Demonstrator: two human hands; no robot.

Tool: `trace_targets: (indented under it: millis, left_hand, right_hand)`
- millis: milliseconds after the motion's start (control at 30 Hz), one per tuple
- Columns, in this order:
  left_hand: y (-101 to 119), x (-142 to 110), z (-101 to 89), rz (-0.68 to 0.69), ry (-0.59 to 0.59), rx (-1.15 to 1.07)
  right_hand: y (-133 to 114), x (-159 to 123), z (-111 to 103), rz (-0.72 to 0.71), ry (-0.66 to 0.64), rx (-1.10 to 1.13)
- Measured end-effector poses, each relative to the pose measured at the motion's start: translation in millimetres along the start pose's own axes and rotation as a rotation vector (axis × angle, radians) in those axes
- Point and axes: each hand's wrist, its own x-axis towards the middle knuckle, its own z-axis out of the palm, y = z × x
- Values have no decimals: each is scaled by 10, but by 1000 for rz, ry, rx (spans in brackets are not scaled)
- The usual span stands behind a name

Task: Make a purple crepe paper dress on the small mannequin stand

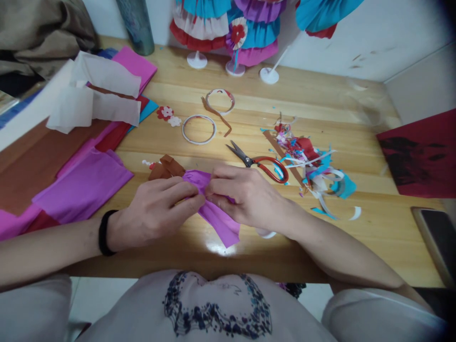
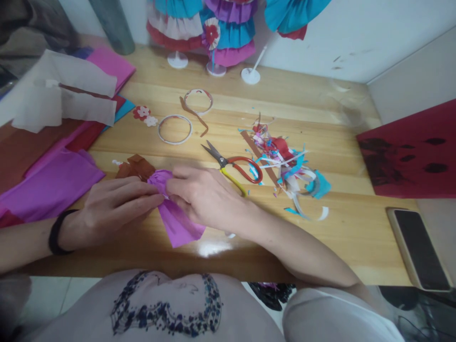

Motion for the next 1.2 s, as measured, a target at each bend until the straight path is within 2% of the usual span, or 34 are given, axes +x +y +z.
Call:
trace_targets:
  millis: [200,400,633,733,833,1200]
  left_hand:
    - [-6,22,16,61,21,-28]
    - [-49,-25,9,29,28,-33]
    - [-127,-20,27,180,-18,-8]
    - [-122,-24,30,166,-53,0]
    - [-117,-29,31,163,-35,-25]
    - [-117,-38,41,211,-58,-8]
  right_hand:
    - [-12,-4,2,12,-13,-1]
    - [-18,-7,-28,17,-48,-88]
    - [-24,-8,-48,46,-90,-117]
    - [-35,-8,-83,66,-130,-112]
    - [-39,-11,-125,68,-161,-89]
    - [-4,-42,-155,38,-150,-103]
